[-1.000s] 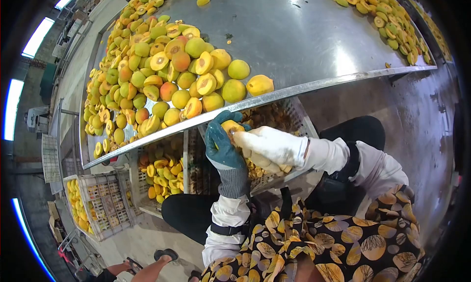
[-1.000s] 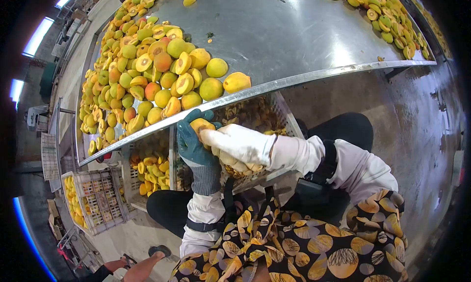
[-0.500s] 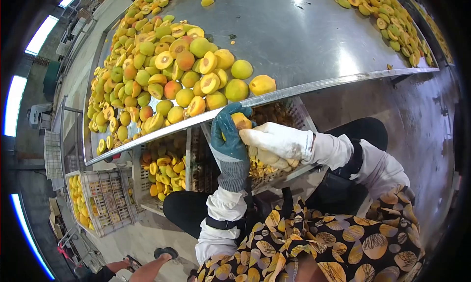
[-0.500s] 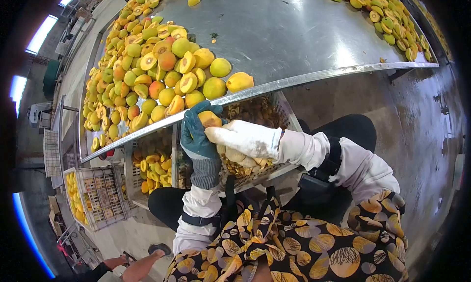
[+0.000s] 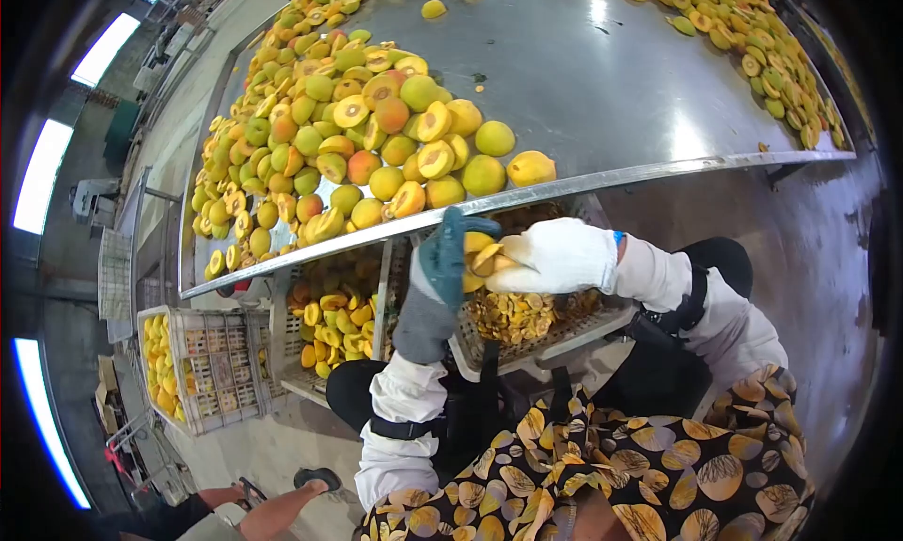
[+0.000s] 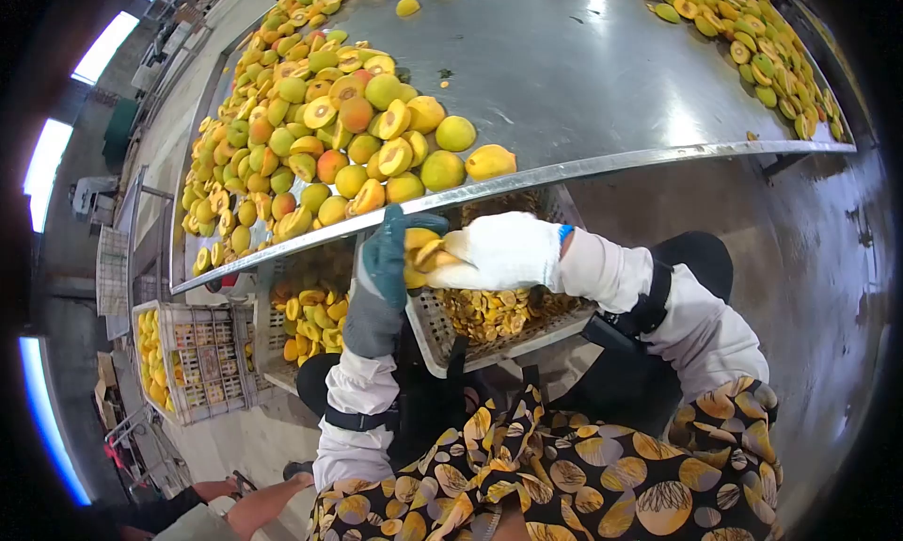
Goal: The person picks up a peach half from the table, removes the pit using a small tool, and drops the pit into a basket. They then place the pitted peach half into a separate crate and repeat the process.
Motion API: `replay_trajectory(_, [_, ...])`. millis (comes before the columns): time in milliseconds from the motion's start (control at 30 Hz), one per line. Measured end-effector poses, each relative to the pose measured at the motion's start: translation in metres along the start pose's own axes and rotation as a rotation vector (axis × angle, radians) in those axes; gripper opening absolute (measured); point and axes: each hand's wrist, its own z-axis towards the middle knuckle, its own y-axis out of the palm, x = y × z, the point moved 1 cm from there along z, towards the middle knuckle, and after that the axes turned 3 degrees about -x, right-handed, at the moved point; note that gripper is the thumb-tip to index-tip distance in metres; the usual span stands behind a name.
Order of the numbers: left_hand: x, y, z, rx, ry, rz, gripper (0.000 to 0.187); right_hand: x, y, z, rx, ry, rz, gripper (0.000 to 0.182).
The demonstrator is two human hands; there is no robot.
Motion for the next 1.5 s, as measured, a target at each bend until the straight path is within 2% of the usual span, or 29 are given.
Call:
replay_trajectory(33, [0.002, -0.013, -0.004, 0.014, -0.043, -0.01, 0.055, -0.007, -0.008, -0.002, -0.059, 0.036, -0.182, 0.052])
replay_trajectory(67, [0.008, -0.026, -0.012, 0.214, -0.114, -0.004, 0.052, -0.006, -0.007, -0.005, -0.074, 0.083, -0.24, 0.05])
replay_trajectory(100, [0.001, -0.054, -0.014, 0.339, 0.01, 0.174, 0.049, -0.004, -0.002, -0.007, -0.116, 0.182, -0.32, 0.05])
replay_trajectory(133, [0.005, -0.083, -0.014, 0.492, 0.129, 0.58, 0.046, 0.004, 0.006, -0.01, -0.154, 0.221, -0.343, 0.051])
replay_trajectory(167, [0.014, -0.109, -0.006, 0.594, -0.099, 0.86, 0.046, 0.012, 0.014, -0.012, -0.198, 0.26, -0.364, 0.052])
replay_trajectory(200, [0.041, -0.112, -0.002, 0.729, -0.192, 1.234, 0.046, 0.015, 0.022, -0.014, -0.199, 0.254, -0.351, 0.052])
replay_trajectory(233, [0.032, -0.139, 0.009, 0.709, -0.041, 1.431, 0.048, 0.017, 0.026, -0.014, -0.199, 0.248, -0.342, 0.053])
replay_trajectory(300, [0.022, -0.166, 0.038, 0.518, -0.278, 1.61, 0.05, 0.014, 0.029, -0.015, -0.193, 0.243, -0.329, 0.053])
replay_trajectory(400, [0.025, -0.167, 0.068, 0.292, -0.536, 1.552, 0.063, 0.006, 0.029, -0.009, -0.135, 0.26, -0.344, 0.055])
replay_trajectory(500, [0.022, -0.16, 0.069, 0.32, -0.378, 1.474, 0.062, 0.005, 0.028, -0.002, -0.08, 0.284, -0.237, 0.055])
replay_trajectory(533, [0.013, -0.157, 0.071, 0.401, -0.239, 1.402, 0.052, 0.009, 0.034, -0.001, -0.01, 0.205, -0.213, 0.056])
replay_trajectory(633, [-0.013, -0.14, 0.057, 0.65, 0.18, 1.199, 0.042, -0.022, 0.009, 0.004, -0.275, 0.538, 0.81, 0.058])
replay_trajectory(667, [-0.035, -0.142, 0.056, 0.665, 0.351, 1.129, 0.037, -0.033, -0.002, 0.004, -0.327, 0.548, 1.049, 0.057])
replay_trajectory(700, [-0.034, -0.13, 0.047, 0.702, 0.372, 0.801, 0.036, -0.03, 0.002, 0.004, -0.364, 0.595, 1.352, 0.053])
replay_trajectory(767, [-0.019, -0.074, 0.029, 0.733, 0.405, 0.133, 0.035, -0.039, -0.002, 0.004, -0.232, 0.502, 1.441, 0.047])
replay_trajectory(833, [-0.002, -0.027, 0.005, 0.593, 0.271, -0.178, 0.036, -0.052, -0.011, 0.007, 0.027, 0.473, 1.179, 0.035])
replay_trajectory(900, [0.005, 0.013, -0.007, 0.447, 0.297, -0.262, 0.035, -0.044, -0.006, 0.011, 0.183, 0.459, 0.968, 0.04])
replay_trajectory(933, [0.005, 0.025, -0.01, 0.437, 0.236, -0.333, 0.034, -0.042, -0.001, 0.014, 0.269, 0.432, 0.859, 0.042])
replay_trajectory(967, [-0.001, 0.032, -0.01, 0.43, 0.256, -0.342, 0.032, -0.037, 0.003, 0.015, 0.352, 0.401, 0.747, 0.045])
replay_trajectory(1000, [-0.001, 0.037, -0.01, 0.419, 0.269, -0.245, 0.03, -0.03, 0.006, 0.016, 0.328, 0.377, 0.552, 0.051])
replay_trajectory(1033, [0.0, 0.041, -0.012, 0.411, 0.28, -0.147, 0.028, -0.027, 0.009, 0.014, 0.357, 0.379, 0.479, 0.051])
replay_trajectory(1133, [0.005, 0.049, -0.018, 0.404, 0.22, -0.139, 0.031, -0.025, 0.015, 0.011, 0.435, 0.367, 0.262, 0.05])
replay_trajectory(1233, [0.015, 0.048, -0.022, 0.354, 0.113, -0.114, 0.036, -0.018, 0.02, 0.011, 0.619, 0.1, 0.073, 0.045])
replay_trajectory(1333, [0.008, 0.048, -0.023, 0.256, 0.061, -0.231, 0.035, -0.012, 0.02, 0.012, 0.596, 0.188, 0.031, 0.039])
replay_trajectory(1433, [0.005, 0.048, -0.025, 0.241, 0.235, 0.142, 0.035, -0.019, 0.015, 0.012, 0.551, 0.106, -0.005, 0.03])
replay_trajectory(1500, [0.0, 0.044, -0.024, 0.227, 0.256, 0.26, 0.035, -0.025, 0.005, 0.007, 0.308, 0.187, 0.123, 0.03])
